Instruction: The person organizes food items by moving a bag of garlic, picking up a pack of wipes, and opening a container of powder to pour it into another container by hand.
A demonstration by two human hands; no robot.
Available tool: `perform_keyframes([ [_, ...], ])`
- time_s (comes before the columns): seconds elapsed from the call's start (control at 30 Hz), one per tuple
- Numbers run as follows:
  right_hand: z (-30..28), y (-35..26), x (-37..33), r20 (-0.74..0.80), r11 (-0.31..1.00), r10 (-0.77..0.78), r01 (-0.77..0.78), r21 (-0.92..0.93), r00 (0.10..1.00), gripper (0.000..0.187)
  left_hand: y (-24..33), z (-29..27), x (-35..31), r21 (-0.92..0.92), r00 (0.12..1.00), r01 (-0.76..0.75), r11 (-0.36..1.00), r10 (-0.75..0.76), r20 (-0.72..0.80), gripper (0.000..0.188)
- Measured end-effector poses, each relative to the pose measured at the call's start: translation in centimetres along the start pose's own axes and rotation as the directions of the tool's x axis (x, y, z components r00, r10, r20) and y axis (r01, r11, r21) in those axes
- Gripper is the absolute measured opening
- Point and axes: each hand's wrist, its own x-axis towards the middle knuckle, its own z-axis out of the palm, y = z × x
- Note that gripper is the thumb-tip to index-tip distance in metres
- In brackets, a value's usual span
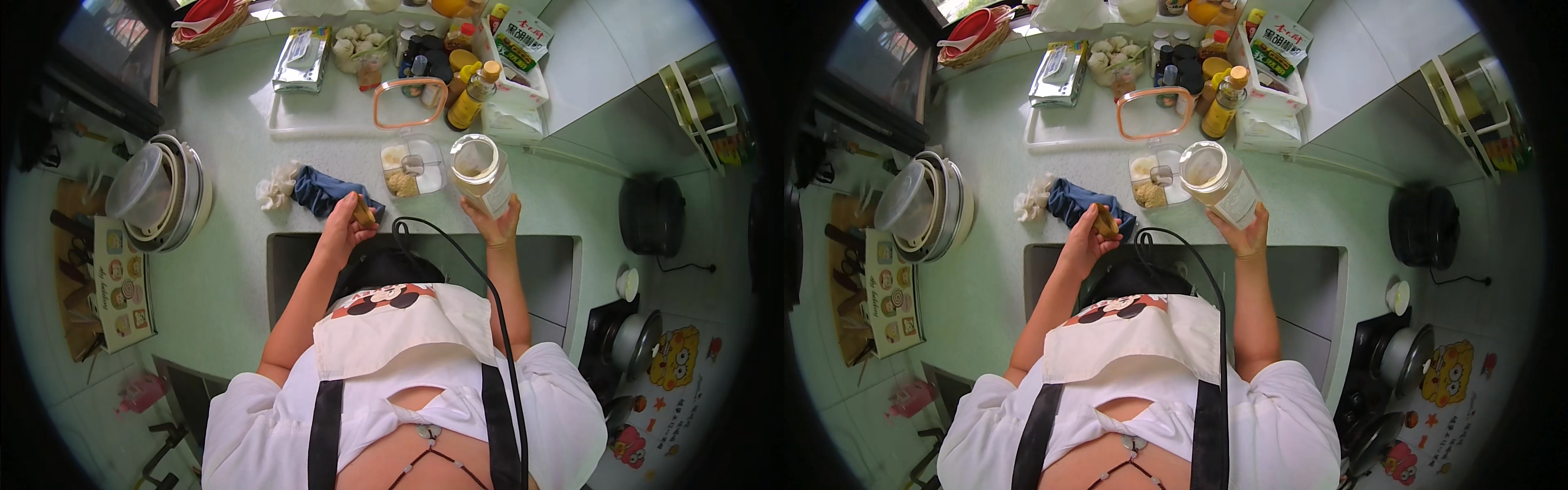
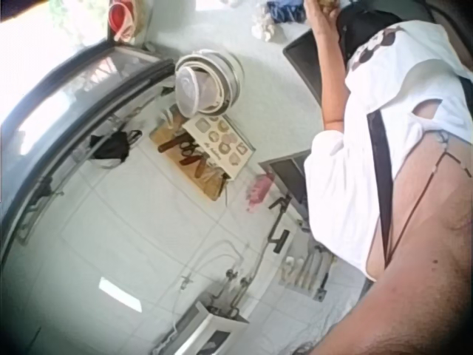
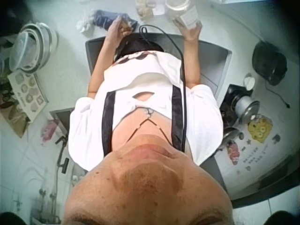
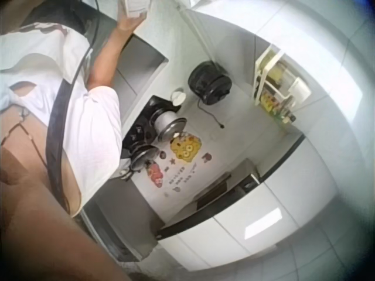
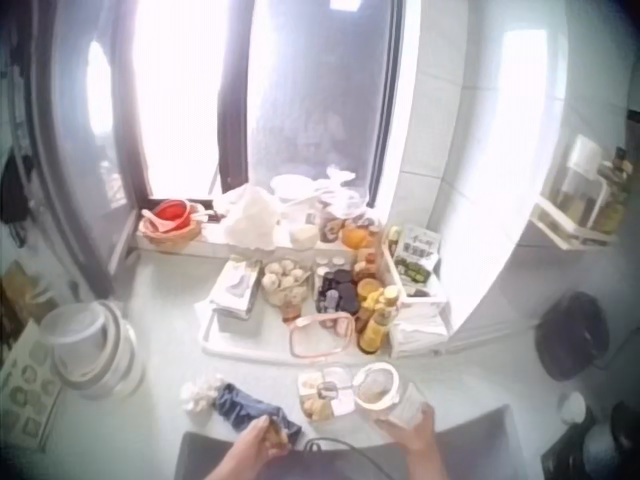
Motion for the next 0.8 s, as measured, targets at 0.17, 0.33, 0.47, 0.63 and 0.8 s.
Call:
perform_keyframes([
  [0.17, 1.0, 0.2, -0.3, -0.024, 1.0, 0.007, -0.007, 0.024, 1.0, 0.07, 1.0, 1.0, -0.1, 0.117, 0.997, -0.071, 0.991, 0.069, 0.02, 0.039],
  [0.33, 2.5, 1.1, -1.2, -0.038, 0.985, 0.039, -0.045, -0.169, 0.999, 0.068, 4.1, 3.9, -0.1, 0.389, 0.966, -0.259, 0.884, 0.236, 0.107, 0.047],
  [0.47, 3.0, 2.0, -1.3, 0.015, 0.983, 0.059, -0.056, -0.175, 0.998, 0.074, 6.6, 7.2, -0.8, 0.518, 0.893, -0.449, 0.728, 0.382, 0.238, 0.05],
  [0.63, 4.4, 2.4, -1.1, 0.025, 0.977, 0.0, 0.006, -0.215, 1.0, 0.08, 8.3, 10.2, -2.2, 0.744, 0.828, -0.542, 0.392, 0.402, 0.392, 0.052],
  [0.8, 5.1, 2.1, -1.0, 0.051, 0.959, -0.088, 0.098, -0.267, 0.995, 0.082, 8.7, 10.8, -2.7, 0.798, 0.796, -0.562, 0.218, 0.403, 0.451, 0.053],
])
